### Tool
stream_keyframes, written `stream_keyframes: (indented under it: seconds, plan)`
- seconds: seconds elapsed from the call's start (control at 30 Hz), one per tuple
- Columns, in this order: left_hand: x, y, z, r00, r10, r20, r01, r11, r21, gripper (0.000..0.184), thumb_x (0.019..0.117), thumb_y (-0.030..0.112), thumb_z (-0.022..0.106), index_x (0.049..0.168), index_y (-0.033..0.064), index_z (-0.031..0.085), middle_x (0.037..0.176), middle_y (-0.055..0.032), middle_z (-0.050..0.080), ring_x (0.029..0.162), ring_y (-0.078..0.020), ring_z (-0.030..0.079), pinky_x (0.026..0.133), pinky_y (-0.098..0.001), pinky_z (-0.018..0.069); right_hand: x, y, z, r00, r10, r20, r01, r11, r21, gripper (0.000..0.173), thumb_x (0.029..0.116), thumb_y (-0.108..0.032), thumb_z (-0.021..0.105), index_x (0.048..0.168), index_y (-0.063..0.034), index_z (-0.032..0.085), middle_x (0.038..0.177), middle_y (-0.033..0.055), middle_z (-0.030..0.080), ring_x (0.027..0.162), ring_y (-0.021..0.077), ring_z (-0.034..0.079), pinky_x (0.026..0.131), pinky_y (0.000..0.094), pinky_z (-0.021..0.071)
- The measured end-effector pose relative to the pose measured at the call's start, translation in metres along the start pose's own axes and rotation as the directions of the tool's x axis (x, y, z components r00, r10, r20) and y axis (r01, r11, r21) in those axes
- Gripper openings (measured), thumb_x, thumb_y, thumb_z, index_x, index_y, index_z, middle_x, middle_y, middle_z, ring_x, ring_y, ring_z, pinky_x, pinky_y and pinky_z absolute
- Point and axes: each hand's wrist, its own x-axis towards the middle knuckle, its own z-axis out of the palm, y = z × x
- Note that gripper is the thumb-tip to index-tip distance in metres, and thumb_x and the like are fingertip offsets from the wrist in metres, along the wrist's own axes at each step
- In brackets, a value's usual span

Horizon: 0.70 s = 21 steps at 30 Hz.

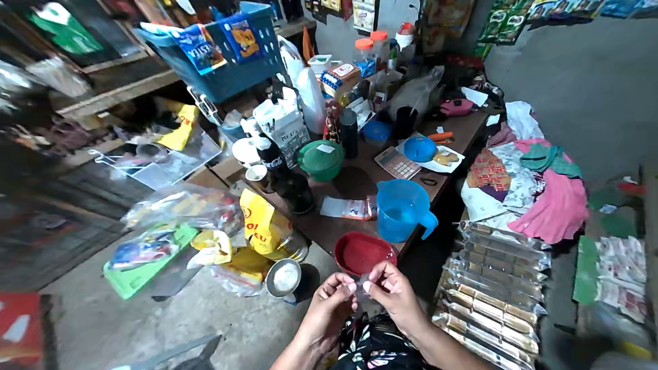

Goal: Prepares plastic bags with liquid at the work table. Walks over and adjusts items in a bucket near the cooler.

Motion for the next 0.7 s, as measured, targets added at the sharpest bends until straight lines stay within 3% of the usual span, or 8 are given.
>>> stream_keyframes:
  seconds: [0.1,0.2,0.27,0.4,0.47,0.53,0.6,0.7]
  plan:
    - [-0.004,0.007,-0.009,1.0,0.002,0.0,-0.002,1.0,0.026,0.014,0.0902,0.004,0.055,0.09,0.0138,0.066,0.077,-0.0007,0.069,0.066,-0.009,0.066,0.064,-0.0261,0.0574,-0.007,0.003,0.021,0.998,-0.028,-0.048,0.027,0.999,-0.024,0.02,0.0874,0.005,0.066,0.104,-0.0033,0.058,0.09,0.0002,0.066,0.081,0.0069,0.066,0.075,0.0243,0.0577]
    - [-0.008,0.013,-0.02,0.998,0.028,0.064,-0.038,0.986,0.162,0.007,0.0879,0.012,0.069,0.092,0.0141,0.064,0.08,0.0021,0.068,0.069,-0.0075,0.066,0.064,-0.0248,0.057,-0.011,0.002,0.037,0.994,-0.092,-0.056,0.088,0.994,-0.068,0.023,0.0859,0.005,0.066,0.106,-0.0028,0.058,0.091,-0.0018,0.065,0.082,0.0037,0.064,0.076,0.021,0.056]
    - [-0.008,0.014,-0.026,0.991,0.074,0.11,-0.098,0.969,0.227,0.018,0.0853,0.005,0.076,0.092,0.0118,0.06,0.078,0.003,0.067,0.066,-0.0058,0.064,0.062,-0.0226,0.0556,-0.015,0.004,0.046,0.994,-0.1,-0.041,0.098,0.993,-0.064,0.026,0.0852,0.007,0.068,0.106,-0.0032,0.057,0.092,-0.0023,0.065,0.083,0.0027,0.064,0.077,0.0208,0.0563]
    - [-0.01,0.018,-0.042,0.971,0.18,0.159,-0.22,0.931,0.292,0.022,0.0836,-0.003,0.074,0.09,0.0115,0.059,0.074,0.0045,0.065,0.06,-0.0045,0.061,0.057,-0.0211,0.0542,-0.023,0.006,0.054,0.982,-0.133,-0.133,0.12,0.988,-0.102,0.019,0.0854,0.006,0.064,0.097,-0.0073,0.056,0.086,-0.0033,0.063,0.074,0.0031,0.063,0.069,0.0209,0.0565]
    - [-0.013,0.017,-0.052,0.941,0.265,0.209,-0.329,0.856,0.399,0.021,0.0824,-0.004,0.071,0.088,0.0122,0.059,0.075,0.0073,0.063,0.063,-0.0025,0.06,0.058,-0.0191,0.0526,-0.027,0.011,0.054,0.966,-0.213,-0.145,0.176,0.957,-0.231,0.016,0.0812,0.004,0.064,0.088,-0.0087,0.058,0.084,-0.0048,0.061,0.074,0.0002,0.06,0.067,0.017,0.0529]
    - [-0.016,0.019,-0.056,0.911,0.34,0.232,-0.411,0.783,0.466,0.018,0.0787,-0.004,0.067,0.084,0.0125,0.061,0.079,0.008,0.063,0.068,-0.0007,0.061,0.061,-0.018,0.0521,-0.031,0.015,0.059,0.945,-0.302,-0.127,0.236,0.897,-0.374,0.011,0.0778,0.002,0.062,0.083,-0.008,0.061,0.091,-0.0025,0.059,0.084,0.0,0.058,0.072,0.0147,0.0502]
    - [-0.018,0.025,-0.061,0.874,0.38,0.304,-0.486,0.707,0.514,0.012,0.0792,0.001,0.068,0.078,0.012,0.068,0.09,0.0063,0.061,0.082,0.001,0.059,0.069,-0.0139,0.0509,-0.035,0.014,0.064,0.921,-0.383,-0.071,0.311,0.833,-0.458,0.01,0.0793,0.002,0.06,0.083,-0.0063,0.063,0.105,0.0024,0.062,0.096,0.0014,0.06,0.078,0.0145,0.0525]
    - [-0.028,0.039,-0.063,0.82,0.38,0.428,-0.572,0.501,0.649,0.01,0.0827,0.007,0.069,0.078,0.0123,0.076,0.096,0.0023,0.062,0.085,0.0027,0.059,0.072,-0.0116,0.0519,-0.04,0.006,0.073,0.896,-0.444,-0.01,0.377,0.771,-0.513,0.008,0.0826,0.003,0.06,0.08,-0.0032,0.065,0.113,0.0079,0.064,0.093,0.0007,0.062,0.077,0.0131,0.0536]
